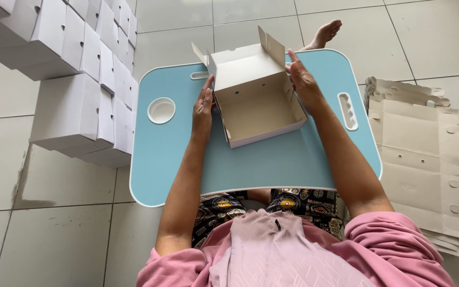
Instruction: Folding flat cardboard sheets into rectangular boxes and stacking them.
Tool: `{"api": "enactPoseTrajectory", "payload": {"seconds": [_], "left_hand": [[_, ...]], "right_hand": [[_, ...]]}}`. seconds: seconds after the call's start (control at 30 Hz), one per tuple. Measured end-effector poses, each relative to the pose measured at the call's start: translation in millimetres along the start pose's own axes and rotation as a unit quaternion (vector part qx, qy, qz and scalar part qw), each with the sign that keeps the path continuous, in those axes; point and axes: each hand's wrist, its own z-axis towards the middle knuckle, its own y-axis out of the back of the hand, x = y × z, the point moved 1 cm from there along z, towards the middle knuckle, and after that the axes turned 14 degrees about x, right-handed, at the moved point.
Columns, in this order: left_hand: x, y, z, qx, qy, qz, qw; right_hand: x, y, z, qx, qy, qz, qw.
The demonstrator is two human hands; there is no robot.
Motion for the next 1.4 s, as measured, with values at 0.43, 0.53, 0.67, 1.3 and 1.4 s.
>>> {"api": "enactPoseTrajectory", "payload": {"seconds": [0.43,0.53,0.67,1.3,1.4], "left_hand": [[-9,0,-17,-0.105,-0.031,-0.062,0.992],[-10,7,-19,-0.118,-0.046,-0.052,0.991],[-15,13,-20,-0.08,-0.117,0.045,0.989],[-64,-12,-26,-0.029,-0.286,0.308,0.907],[-64,-8,-27,-0.034,-0.287,0.375,0.881]], "right_hand": [[-2,-8,-19,-0.077,0.097,0.021,0.992],[12,-16,-25,-0.075,0.143,-0.036,0.986],[21,-21,-27,-0.089,0.214,-0.126,0.965],[20,-34,-27,-0.255,0.265,-0.296,0.882],[27,-34,-28,-0.249,0.286,-0.292,0.878]]}}
